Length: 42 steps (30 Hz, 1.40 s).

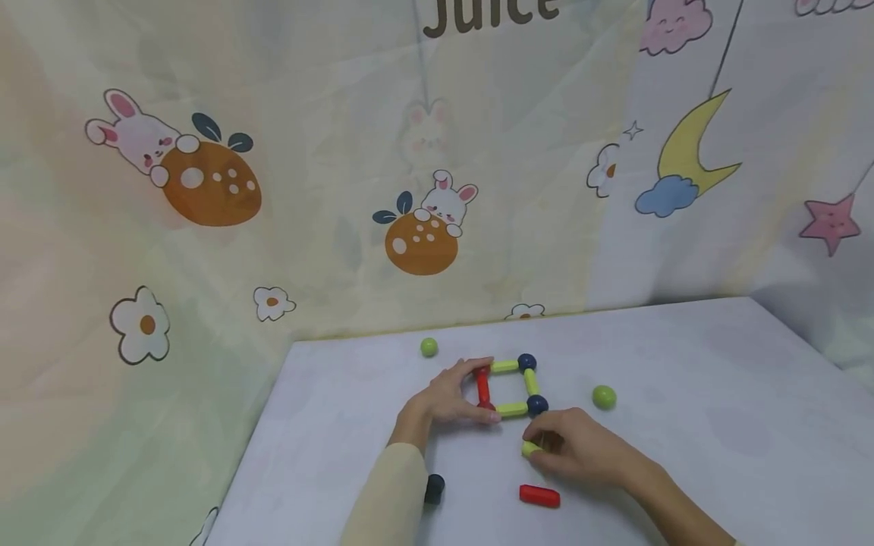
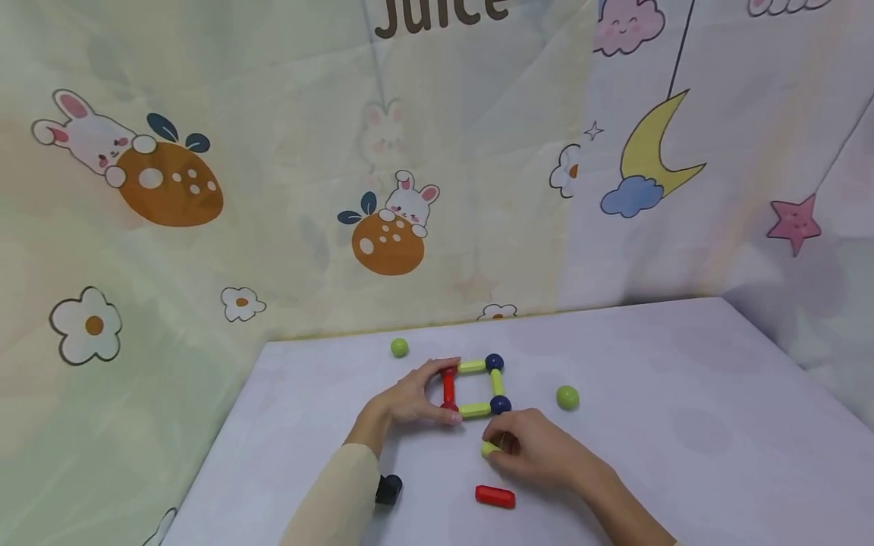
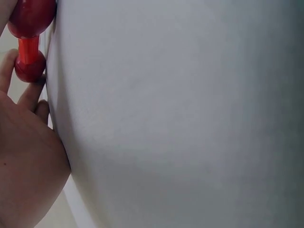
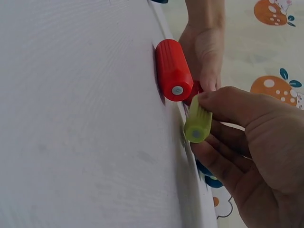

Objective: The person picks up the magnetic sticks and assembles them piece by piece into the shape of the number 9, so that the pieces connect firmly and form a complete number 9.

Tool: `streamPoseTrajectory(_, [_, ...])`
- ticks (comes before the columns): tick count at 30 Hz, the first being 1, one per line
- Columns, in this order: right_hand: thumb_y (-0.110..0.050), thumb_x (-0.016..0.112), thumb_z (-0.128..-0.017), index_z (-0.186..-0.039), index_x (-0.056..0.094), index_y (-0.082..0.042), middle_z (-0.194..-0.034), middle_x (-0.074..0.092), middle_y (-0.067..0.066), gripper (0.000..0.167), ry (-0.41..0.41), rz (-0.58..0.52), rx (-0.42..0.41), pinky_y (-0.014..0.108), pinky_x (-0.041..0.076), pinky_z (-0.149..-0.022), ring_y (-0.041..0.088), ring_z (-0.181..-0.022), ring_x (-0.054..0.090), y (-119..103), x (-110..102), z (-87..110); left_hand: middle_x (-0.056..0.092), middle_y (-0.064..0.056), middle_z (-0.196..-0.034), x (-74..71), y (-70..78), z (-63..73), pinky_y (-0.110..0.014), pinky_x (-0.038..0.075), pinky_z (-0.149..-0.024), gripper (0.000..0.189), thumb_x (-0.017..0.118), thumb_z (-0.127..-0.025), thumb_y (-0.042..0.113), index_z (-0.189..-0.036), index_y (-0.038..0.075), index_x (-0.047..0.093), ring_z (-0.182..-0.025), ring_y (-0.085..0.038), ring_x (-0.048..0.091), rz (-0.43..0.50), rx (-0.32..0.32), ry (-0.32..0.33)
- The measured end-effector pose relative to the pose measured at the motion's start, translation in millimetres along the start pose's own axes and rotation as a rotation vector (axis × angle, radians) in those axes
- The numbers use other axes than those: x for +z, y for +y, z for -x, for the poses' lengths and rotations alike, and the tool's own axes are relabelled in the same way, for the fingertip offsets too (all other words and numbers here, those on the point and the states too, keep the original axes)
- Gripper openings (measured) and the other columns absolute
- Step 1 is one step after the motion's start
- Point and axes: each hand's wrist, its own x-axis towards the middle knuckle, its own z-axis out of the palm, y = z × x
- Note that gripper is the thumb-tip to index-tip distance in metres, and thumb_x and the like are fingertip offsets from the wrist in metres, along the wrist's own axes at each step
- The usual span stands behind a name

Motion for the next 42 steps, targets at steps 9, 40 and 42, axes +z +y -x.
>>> streamPoseTrajectory(9, [-0.026,0.078,-0.092,-0.108,0.065,-0.014,-0.090,0.069,-0.009,0.024,0.156,-0.106,0.103,0.022,0.056,-0.072,0.006,-0.079,0.064,7.3,4.1,3.0,0.031,-0.003,-0.167,1.1,1.1,-3.1,-0.070,0.031,-0.113,0.093,0.090,-0.070,0.054,-0.150,0.051,0.043,-0.156,-0.032,0.023,0.027,0.006,-0.002])
streamPoseTrajectory(40, [-0.024,0.079,-0.091,-0.103,0.053,-0.009,-0.085,0.062,0.003,0.032,0.345,-0.184,0.413,0.024,0.048,-0.059,0.017,-0.069,0.059,8.3,9.6,-4.5,0.028,-0.004,-0.169,-1.5,0.7,-2.5,-0.071,0.032,-0.111,0.093,0.089,-0.073,0.050,-0.153,0.050,0.041,-0.157,-0.032,0.020,0.040,0.000,-0.024])
streamPoseTrajectory(42, [-0.024,0.078,-0.091,-0.103,0.053,-0.009,-0.084,0.062,0.003,0.032,0.347,-0.183,0.415,0.025,0.048,-0.059,0.016,-0.068,0.060,8.7,9.5,-4.6,0.027,-0.003,-0.169,-1.2,1.2,-2.7,-0.072,0.031,-0.111,0.095,0.088,-0.073,0.052,-0.154,0.050,0.039,-0.157,-0.033,0.019,0.026,-0.002,-0.021])
